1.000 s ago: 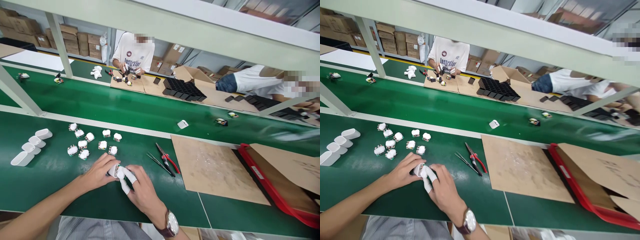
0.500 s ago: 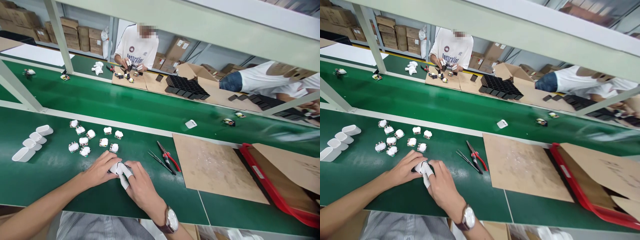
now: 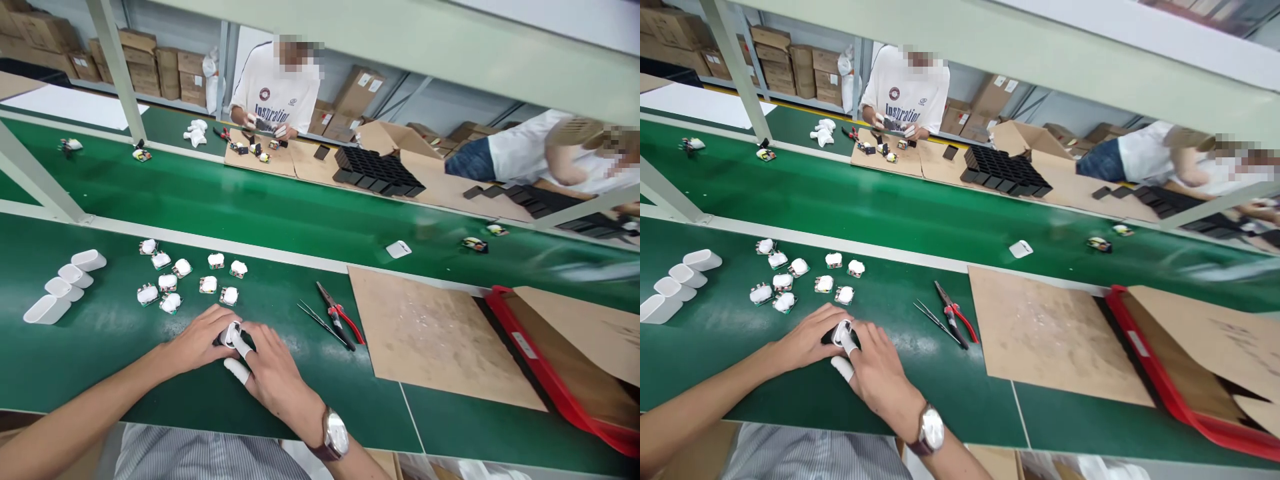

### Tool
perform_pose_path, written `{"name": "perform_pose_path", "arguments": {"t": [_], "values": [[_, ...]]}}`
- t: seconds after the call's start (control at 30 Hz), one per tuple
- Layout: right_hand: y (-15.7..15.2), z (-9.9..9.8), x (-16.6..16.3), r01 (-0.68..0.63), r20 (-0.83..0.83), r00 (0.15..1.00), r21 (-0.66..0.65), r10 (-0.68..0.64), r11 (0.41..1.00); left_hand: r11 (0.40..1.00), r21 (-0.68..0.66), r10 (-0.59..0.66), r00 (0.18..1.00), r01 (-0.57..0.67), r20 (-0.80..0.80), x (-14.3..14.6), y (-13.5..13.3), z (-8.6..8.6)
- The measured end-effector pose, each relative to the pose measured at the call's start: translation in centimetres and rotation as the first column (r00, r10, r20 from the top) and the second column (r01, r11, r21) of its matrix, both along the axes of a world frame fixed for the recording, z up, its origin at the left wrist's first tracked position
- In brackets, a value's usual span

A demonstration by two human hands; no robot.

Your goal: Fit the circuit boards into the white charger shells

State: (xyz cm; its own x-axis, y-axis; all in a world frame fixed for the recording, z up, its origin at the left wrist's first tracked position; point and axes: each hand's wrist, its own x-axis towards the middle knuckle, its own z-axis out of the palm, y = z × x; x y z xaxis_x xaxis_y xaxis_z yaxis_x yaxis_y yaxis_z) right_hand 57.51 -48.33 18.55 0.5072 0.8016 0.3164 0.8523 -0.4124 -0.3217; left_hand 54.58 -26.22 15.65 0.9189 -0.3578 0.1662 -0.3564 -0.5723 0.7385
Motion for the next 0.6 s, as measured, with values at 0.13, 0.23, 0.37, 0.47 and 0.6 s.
{"name": "perform_pose_path", "arguments": {"t": [0.13, 0.23, 0.37, 0.47, 0.6], "values": [[-2.0, 0.3, 2.4, 0.059, -0.043, 0.997, 0.052, -0.057, 0.997, 0.999, 0.004, 0.043, 0.999, -0.043, 0.013, -0.4, 0.4, -0.2], [-5.4, -0.6, 5.0, 0.407, 0.114, 0.905, 0.037, -0.409, 0.913, 0.997, 0.027, 0.069, 0.997, -0.07, 0.017, -0.8, 0.6, -0.7], [-9.9, -3.0, 8.1, 0.602, 0.206, 0.777, 0.038, -0.595, 0.798, 0.995, 0.069, 0.077, 0.997, -0.076, -0.002, -0.9, 0.5, -1.4], [-12.1, -4.7, 9.8, 0.597, 0.202, 0.772, 0.095, -0.602, 0.797, 0.993, 0.081, 0.086, 0.996, -0.086, 0.006, -0.9, 0.5, -2.1], [-12.8, -5.9, 11.4, 0.571, 0.186, 0.785, 0.152, -0.591, 0.807, 0.991, 0.087, 0.1, 0.994, -0.104, 0.05, -0.9, 0.6, -3.4]]}}
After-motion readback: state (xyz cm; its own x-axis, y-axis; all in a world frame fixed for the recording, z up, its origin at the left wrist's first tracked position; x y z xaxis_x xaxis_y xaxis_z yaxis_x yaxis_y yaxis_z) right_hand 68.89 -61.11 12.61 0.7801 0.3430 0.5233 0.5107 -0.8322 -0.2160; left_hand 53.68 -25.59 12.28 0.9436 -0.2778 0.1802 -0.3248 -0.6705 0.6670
